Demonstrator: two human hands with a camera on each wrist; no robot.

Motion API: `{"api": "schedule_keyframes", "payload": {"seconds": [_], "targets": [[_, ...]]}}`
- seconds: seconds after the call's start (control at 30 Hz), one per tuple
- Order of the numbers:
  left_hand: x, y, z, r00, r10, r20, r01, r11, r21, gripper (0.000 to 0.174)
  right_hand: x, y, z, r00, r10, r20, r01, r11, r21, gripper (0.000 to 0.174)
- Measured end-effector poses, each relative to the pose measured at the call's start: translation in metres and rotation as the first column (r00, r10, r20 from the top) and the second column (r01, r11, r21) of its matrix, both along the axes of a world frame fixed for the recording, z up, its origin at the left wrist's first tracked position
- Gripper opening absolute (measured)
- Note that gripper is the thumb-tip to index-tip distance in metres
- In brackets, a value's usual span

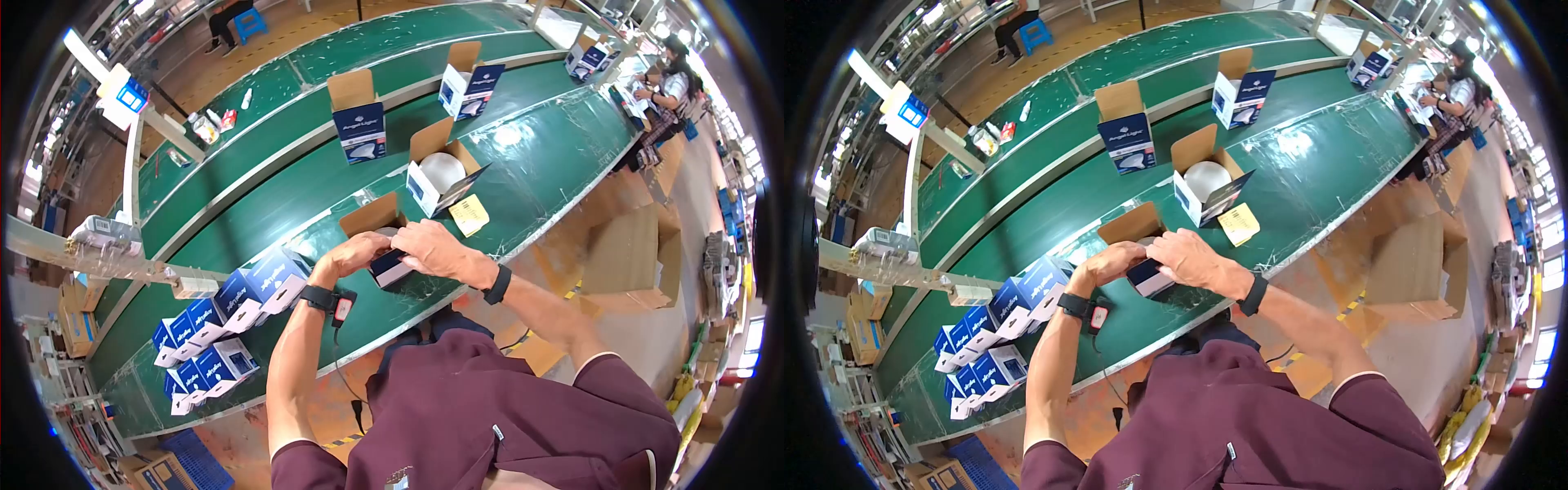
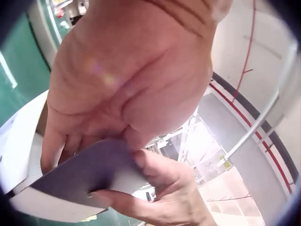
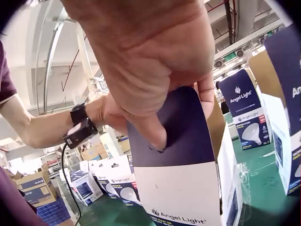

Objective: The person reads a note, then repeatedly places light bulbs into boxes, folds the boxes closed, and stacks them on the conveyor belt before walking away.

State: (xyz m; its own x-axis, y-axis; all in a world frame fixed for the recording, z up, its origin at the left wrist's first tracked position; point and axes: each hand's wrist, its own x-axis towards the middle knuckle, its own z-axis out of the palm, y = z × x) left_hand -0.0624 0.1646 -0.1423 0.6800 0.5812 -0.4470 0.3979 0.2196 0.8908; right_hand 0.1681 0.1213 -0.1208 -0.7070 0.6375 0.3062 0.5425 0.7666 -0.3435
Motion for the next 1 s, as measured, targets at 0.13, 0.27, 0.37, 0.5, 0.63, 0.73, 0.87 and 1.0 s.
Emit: {"api": "schedule_keyframes", "payload": {"seconds": [0.13,0.27,0.37,0.5,0.63,0.73,0.87,1.0], "targets": [[-0.003,0.013,-0.016,0.985,-0.170,0.036,0.163,0.975,0.150,0.027,-0.007,-0.007,-0.010,0.994,-0.108,-0.024,0.109,0.992,0.067,0.036],[-0.001,0.018,-0.006,0.997,-0.076,-0.017,0.073,0.990,-0.119,0.020,-0.013,-0.010,-0.015,0.974,-0.215,-0.068,0.219,0.973,0.071,0.038],[-0.001,0.025,0.002,0.993,-0.102,-0.054,0.093,0.985,-0.144,0.019,-0.016,-0.012,-0.016,0.968,-0.246,-0.050,0.249,0.967,0.060,0.039],[0.002,0.025,0.005,0.969,-0.168,-0.179,0.186,0.979,0.086,0.025,-0.012,-0.010,-0.019,0.971,-0.238,-0.026,0.240,0.966,0.094,0.038],[-0.014,0.030,0.006,0.967,-0.256,0.012,0.238,0.913,0.332,0.022,-0.011,-0.010,-0.017,0.990,-0.116,-0.082,0.118,0.993,0.024,0.036],[-0.014,0.034,-0.030,0.979,-0.190,-0.075,0.204,0.941,0.271,0.008,-0.015,-0.015,-0.030,0.978,-0.141,-0.150,0.134,0.989,-0.061,0.034],[-0.006,0.027,-0.057,0.996,-0.069,0.055,0.053,0.965,0.256,0.015,-0.003,-0.005,-0.041,0.949,-0.017,-0.315,-0.052,0.977,-0.208,0.080],[0.003,0.014,-0.044,0.997,-0.069,0.034,0.062,0.983,0.172,0.013,-0.015,-0.039,-0.044,0.973,-0.215,-0.089,0.214,0.977,-0.016,0.102]]}}
